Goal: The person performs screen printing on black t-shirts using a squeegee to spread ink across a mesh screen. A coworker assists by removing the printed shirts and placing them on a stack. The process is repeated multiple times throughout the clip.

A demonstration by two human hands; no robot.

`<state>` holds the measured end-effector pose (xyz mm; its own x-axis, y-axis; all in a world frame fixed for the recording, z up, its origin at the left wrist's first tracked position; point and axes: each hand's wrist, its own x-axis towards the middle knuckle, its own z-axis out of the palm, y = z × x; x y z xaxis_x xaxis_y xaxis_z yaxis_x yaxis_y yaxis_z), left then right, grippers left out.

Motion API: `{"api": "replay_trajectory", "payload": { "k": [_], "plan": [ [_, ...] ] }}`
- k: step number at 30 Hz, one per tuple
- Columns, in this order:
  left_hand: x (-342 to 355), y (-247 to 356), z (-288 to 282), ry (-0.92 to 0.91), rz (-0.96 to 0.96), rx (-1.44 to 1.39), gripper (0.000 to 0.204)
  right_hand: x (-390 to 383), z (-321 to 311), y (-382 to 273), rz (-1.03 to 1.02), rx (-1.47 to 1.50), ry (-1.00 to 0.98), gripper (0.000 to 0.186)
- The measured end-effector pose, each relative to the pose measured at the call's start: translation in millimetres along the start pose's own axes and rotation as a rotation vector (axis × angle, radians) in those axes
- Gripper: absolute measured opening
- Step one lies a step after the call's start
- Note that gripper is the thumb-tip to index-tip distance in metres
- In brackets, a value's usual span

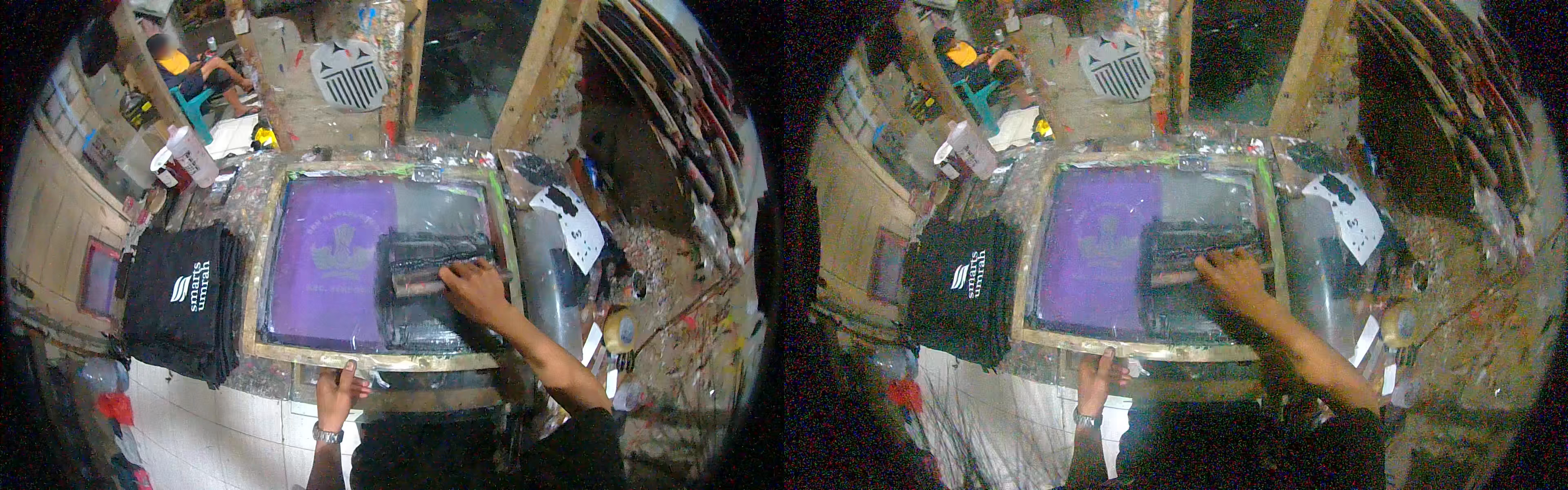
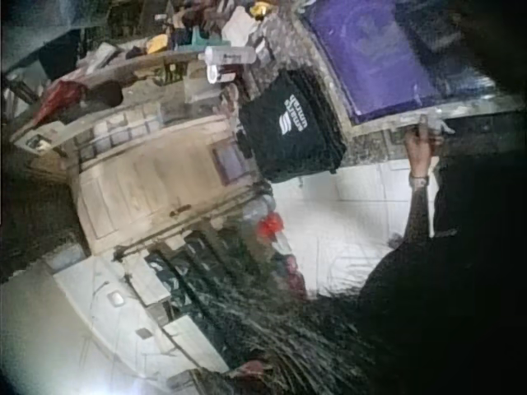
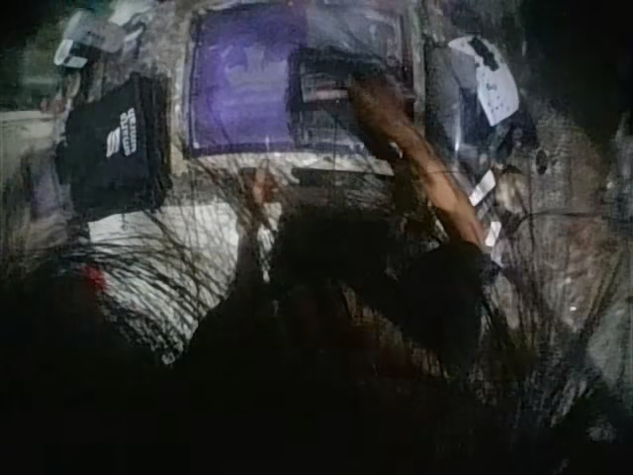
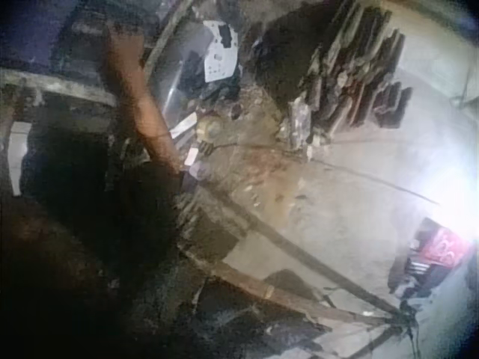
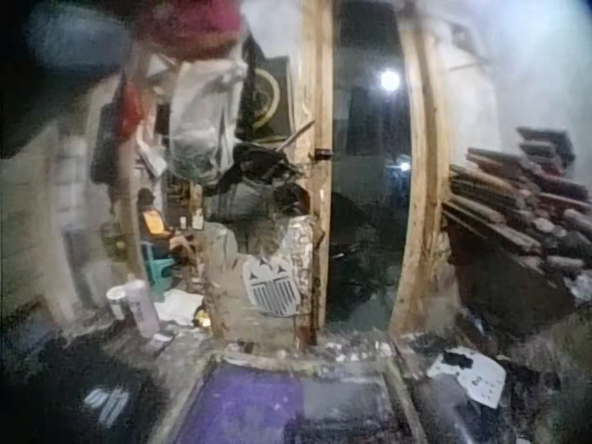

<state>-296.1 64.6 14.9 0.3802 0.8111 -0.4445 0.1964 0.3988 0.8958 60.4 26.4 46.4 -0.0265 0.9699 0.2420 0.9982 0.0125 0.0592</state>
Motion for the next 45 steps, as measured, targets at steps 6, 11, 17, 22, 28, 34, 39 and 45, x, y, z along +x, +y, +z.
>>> {"api": "replay_trajectory", "payload": {
  "k": [6,11,17,22,28,34,39,45],
  "plan": [
    [-1.4,-2.5,-4.1,-0.019,-0.042,-0.026,0.049,0.6,-50.3,-9.4,-0.064,0.303,-0.426,0.051],
    [-0.7,-3.6,-0.6,-0.009,0.017,-0.034,0.053,64.3,-40.2,30.2,0.095,0.123,-0.136,0.054],
    [-6.2,9.6,4.1,0.033,-0.102,-0.007,0.046,77.8,-23.8,21.4,0.033,0.061,-0.23,0.054],
    [-4.1,-4.0,-2.5,-0.01,-0.108,-0.058,0.039,-15.0,-26.1,-33.8,-0.192,0.208,0.075,0.056],
    [-3.8,8.0,0.5,0.021,-0.125,-0.029,0.037,53.8,-29.6,16.6,-0.103,0.088,-0.11,0.06],
    [-4.9,11.7,0.9,0.04,-0.099,0.064,0.039,76.1,-18.1,34.9,0.142,-0.015,-0.093,0.056],
    [-10.1,-22.6,-10.7,0.048,-0.183,-0.082,0.041,-9.4,-32.8,-32.8,0.166,0.084,-0.187,0.045],
    [-9.9,-5.1,-2.6,0.13,-0.128,-0.067,0.035,-69.4,-49.4,-77.9,0.075,0.096,-0.221,0.04]
  ]
}}
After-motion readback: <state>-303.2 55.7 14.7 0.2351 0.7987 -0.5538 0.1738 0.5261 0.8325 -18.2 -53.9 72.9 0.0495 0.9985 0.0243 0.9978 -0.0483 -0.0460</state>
